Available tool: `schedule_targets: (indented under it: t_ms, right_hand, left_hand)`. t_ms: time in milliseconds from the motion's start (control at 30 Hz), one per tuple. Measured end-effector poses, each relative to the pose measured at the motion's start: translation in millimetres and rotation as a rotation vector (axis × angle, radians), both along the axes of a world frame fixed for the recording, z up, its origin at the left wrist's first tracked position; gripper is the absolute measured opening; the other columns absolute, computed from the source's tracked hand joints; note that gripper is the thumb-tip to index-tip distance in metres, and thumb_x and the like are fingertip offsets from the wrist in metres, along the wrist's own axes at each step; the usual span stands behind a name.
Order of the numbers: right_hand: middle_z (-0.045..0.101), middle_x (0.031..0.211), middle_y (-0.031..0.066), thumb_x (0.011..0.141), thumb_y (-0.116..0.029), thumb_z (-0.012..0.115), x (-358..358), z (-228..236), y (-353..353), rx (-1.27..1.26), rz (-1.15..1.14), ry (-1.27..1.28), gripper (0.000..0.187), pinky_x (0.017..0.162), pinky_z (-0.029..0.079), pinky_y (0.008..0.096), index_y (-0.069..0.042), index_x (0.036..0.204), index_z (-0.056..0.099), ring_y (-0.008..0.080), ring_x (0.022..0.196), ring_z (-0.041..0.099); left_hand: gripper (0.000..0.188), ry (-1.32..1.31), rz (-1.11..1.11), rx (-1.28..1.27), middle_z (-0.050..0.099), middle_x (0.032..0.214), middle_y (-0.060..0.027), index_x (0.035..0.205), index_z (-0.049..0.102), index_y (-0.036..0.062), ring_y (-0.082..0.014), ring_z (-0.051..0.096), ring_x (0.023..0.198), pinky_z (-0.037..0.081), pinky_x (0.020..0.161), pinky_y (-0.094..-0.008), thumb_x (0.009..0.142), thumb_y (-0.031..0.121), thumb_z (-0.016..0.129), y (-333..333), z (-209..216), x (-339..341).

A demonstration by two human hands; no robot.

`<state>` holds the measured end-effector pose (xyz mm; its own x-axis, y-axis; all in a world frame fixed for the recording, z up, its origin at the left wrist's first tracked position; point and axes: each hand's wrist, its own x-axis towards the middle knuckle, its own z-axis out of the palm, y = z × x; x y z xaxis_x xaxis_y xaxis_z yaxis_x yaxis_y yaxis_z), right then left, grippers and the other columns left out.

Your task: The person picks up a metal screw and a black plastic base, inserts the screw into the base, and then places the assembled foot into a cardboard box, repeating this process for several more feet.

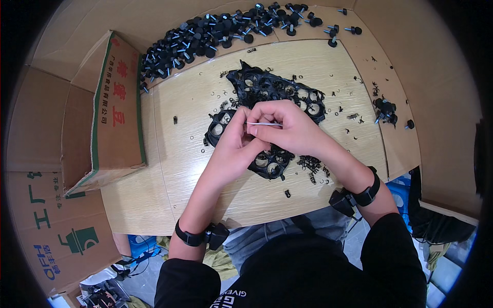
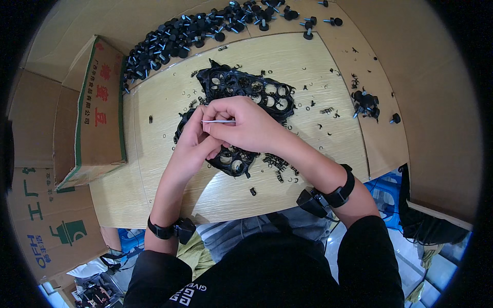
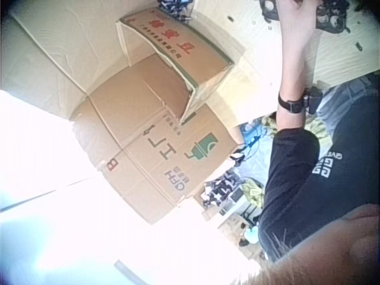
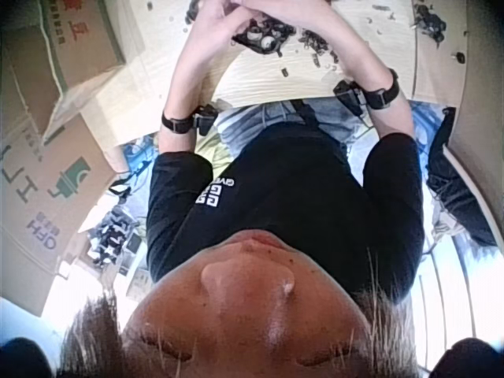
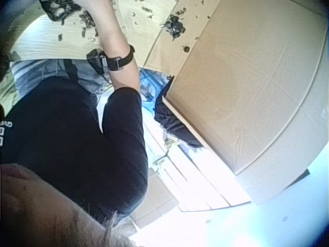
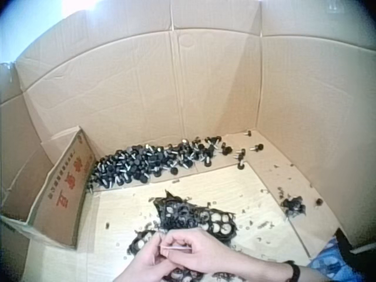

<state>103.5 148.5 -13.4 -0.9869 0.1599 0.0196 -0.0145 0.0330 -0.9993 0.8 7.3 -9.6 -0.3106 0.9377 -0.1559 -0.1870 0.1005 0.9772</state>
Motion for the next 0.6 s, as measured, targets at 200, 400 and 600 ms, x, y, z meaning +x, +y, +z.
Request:
schedule_targets:
  t_ms: [200, 400, 600]
  right_hand:
    - [0.062, 0.074, -0.0004, 0.092, -0.007, 0.061, -0.8, -1.4, -1.3, -0.016, 0.005, -0.009, 0.007, 0.056, 0.040, 0.0199, 0.000, 0.091, 0.061, 0.0027, 0.064, 0.053]
    - [0.052, 0.059, -0.0039, 0.088, -0.010, 0.063, -2.1, -8.2, -3.5, -0.007, -0.057, 0.057, 0.010, 0.049, 0.033, 0.0227, -0.001, 0.084, 0.061, 0.0025, 0.053, 0.044]
    - [0.052, 0.060, -0.0040, 0.087, -0.010, 0.064, -3.7, -9.5, -3.3, 0.023, -0.064, 0.058, 0.010, 0.050, 0.033, 0.0230, -0.001, 0.084, 0.062, 0.0026, 0.055, 0.043]
  left_hand:
    - [0.026, 0.021, -0.005, -0.006, 0.053, 0.098, -0.0043, 0.105, 0.043, 0.0021, -0.0084, 0.057, 0.086, 0.051, 0.073, -0.0233, 0.085, -0.004, 0.059, -1.7, -0.5, -0.8]
    - [0.026, 0.201, 0.010, -0.023, 0.055, 0.095, -0.0041, 0.104, 0.045, 0.0030, -0.0088, 0.056, 0.084, 0.048, 0.071, -0.0233, 0.084, 0.001, 0.063, -1.4, -3.1, -0.2]
    - [0.027, 0.327, 0.034, -0.014, 0.058, 0.093, -0.0065, 0.102, 0.046, 0.0027, -0.0116, 0.057, 0.084, 0.048, 0.072, -0.0273, 0.084, 0.005, 0.066, -1.7, -7.2, -1.6]
